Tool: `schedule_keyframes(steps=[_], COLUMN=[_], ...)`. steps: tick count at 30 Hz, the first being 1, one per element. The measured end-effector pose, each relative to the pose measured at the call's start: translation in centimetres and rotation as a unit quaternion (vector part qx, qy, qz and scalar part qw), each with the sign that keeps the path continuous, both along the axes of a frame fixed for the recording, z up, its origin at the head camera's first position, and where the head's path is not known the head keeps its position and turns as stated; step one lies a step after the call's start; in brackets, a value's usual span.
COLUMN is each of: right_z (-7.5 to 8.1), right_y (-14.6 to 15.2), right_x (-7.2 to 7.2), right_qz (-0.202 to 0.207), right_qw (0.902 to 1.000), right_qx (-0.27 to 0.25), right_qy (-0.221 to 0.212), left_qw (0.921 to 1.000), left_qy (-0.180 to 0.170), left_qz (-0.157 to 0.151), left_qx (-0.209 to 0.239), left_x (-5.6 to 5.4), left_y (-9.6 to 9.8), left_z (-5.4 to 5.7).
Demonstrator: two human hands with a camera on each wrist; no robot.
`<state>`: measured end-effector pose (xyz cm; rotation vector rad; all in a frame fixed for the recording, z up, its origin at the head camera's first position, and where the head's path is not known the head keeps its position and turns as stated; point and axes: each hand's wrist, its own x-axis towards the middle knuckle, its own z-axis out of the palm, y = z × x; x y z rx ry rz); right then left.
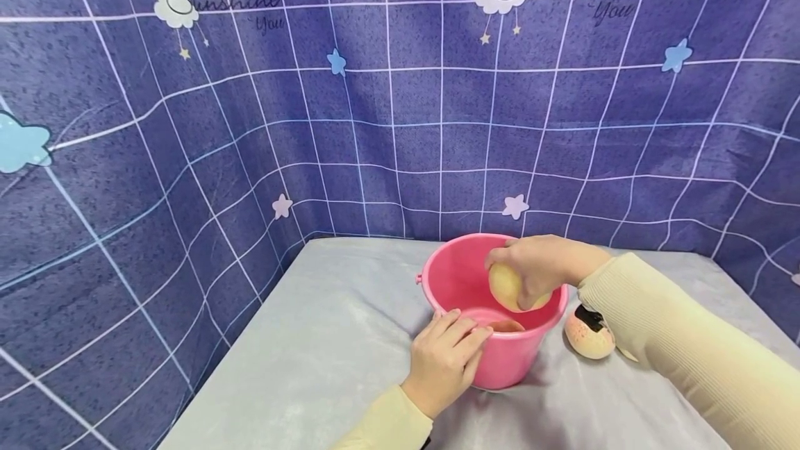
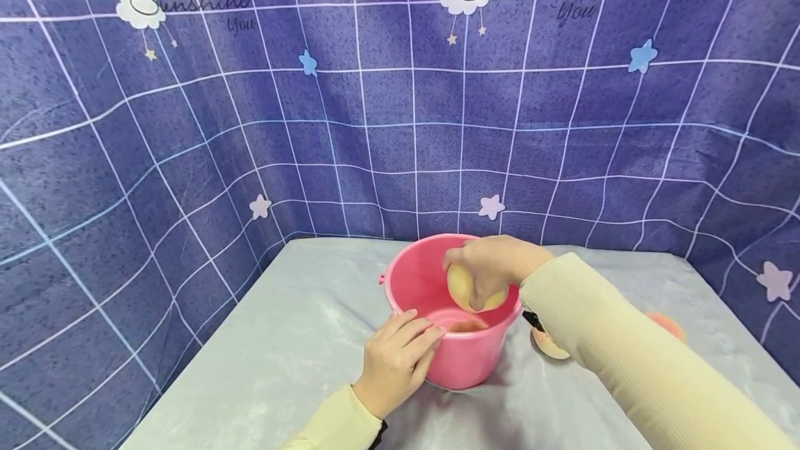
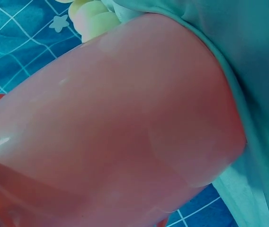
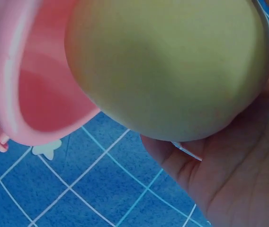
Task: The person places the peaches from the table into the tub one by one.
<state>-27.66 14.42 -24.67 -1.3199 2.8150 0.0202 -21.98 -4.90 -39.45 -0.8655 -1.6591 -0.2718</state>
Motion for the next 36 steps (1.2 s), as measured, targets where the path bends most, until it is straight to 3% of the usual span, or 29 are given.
schedule_keyframes(steps=[15, 25, 36], right_z=[1.0, 1.2, 0.6], right_y=[-0.8, -0.6, -0.3], right_x=[0.4, 0.6, 0.7], right_qz=[-0.011, -0.033, -0.034], right_qw=[0.9999, 0.9961, 0.998], right_qx=[0.006, -0.057, -0.035], right_qy=[0.004, -0.059, -0.041], left_qw=[1.0, 1.0, 1.0], left_qy=[0.002, 0.008, 0.001], left_qz=[0.0, -0.002, 0.0], left_qx=[-0.006, -0.002, -0.003], left_x=[0.0, 0.0, -0.2], left_y=[-0.3, -0.3, -0.2], left_z=[0.1, 0.1, 0.2])
